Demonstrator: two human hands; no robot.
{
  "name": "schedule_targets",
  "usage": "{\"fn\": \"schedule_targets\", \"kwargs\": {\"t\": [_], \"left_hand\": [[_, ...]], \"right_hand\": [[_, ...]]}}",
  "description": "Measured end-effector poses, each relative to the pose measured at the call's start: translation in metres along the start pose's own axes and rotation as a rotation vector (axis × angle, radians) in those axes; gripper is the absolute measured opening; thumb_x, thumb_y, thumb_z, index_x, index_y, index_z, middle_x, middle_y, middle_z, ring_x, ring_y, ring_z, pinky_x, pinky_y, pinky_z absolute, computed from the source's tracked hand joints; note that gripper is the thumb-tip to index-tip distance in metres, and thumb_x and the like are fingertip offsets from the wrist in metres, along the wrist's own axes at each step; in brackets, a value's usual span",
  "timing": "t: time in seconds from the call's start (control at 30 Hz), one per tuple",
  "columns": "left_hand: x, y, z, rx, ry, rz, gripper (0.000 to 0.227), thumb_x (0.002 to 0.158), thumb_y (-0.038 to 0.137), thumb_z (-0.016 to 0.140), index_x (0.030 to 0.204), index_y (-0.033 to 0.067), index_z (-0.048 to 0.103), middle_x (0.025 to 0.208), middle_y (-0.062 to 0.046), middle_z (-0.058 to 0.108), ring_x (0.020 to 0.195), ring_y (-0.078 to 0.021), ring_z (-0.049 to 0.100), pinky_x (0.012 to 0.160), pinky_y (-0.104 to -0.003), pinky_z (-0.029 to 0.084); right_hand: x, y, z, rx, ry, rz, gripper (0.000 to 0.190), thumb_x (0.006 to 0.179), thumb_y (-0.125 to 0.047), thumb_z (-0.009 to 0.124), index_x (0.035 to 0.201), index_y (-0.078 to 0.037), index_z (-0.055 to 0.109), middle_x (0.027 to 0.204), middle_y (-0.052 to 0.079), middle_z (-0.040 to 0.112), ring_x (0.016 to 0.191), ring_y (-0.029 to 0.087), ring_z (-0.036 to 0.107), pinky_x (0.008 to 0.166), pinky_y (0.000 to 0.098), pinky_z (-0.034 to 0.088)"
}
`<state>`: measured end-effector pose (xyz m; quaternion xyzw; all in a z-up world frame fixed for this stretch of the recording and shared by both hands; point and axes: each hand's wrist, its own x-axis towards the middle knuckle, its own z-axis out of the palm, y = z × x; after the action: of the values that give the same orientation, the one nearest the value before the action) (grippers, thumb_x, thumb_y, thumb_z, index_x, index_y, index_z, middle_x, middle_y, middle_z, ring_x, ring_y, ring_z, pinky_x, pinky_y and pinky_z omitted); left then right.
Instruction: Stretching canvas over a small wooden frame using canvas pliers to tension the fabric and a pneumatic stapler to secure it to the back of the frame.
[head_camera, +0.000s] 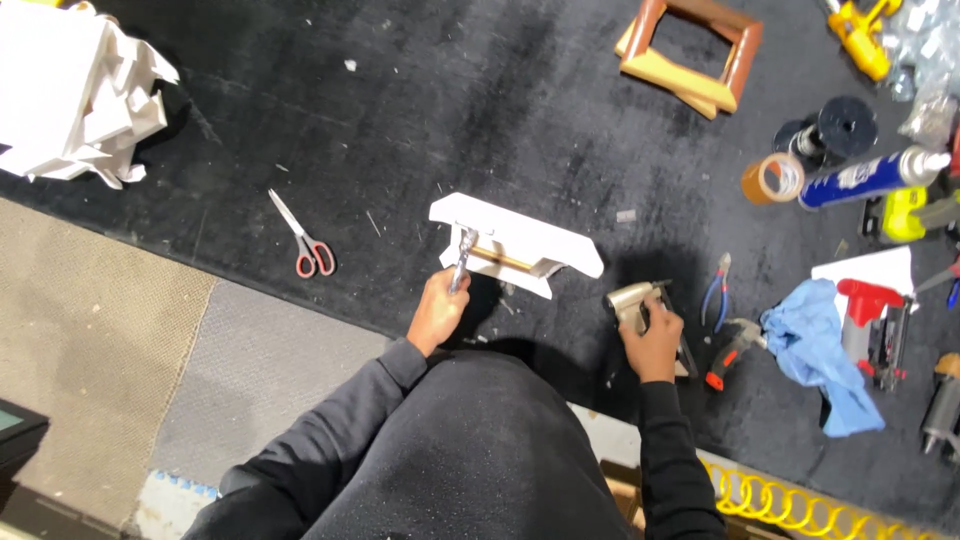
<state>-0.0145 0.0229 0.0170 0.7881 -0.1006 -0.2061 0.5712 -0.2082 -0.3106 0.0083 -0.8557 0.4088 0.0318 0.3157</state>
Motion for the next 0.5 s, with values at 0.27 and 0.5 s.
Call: {"fn": "schedule_targets", "kwargs": {"t": [0.27, 0.5], "left_hand": [[-0.002, 0.007, -0.003, -0.088, -0.077, -0.064, 0.008, 0.072, 0.002, 0.054, 0.073, 0.0093, 0.055, 0.052, -0.005, 0.049, 0.047, -0.0189, 0.05, 0.05, -0.031, 0.044], [-0.04, 0.028, -0.038, -0.088, -0.272, 0.079, 0.021, 0.066, 0.009, 0.056, 0.087, 0.0092, 0.052, 0.078, -0.008, 0.045, 0.078, -0.0267, 0.051, 0.071, -0.04, 0.045]], "right_hand": [[-0.017, -0.101, 0.028, 0.312, 0.04, -0.244, 0.06, 0.083, -0.014, 0.08, 0.138, -0.003, 0.056, 0.128, 0.025, 0.059, 0.126, 0.042, 0.057, 0.11, 0.0513, 0.046], [0.025, -0.124, 0.144, 0.386, 0.094, -0.102, 0.041, 0.085, -0.027, 0.083, 0.105, 0.001, 0.06, 0.106, 0.024, 0.07, 0.114, 0.038, 0.066, 0.096, 0.0481, 0.053]]}}
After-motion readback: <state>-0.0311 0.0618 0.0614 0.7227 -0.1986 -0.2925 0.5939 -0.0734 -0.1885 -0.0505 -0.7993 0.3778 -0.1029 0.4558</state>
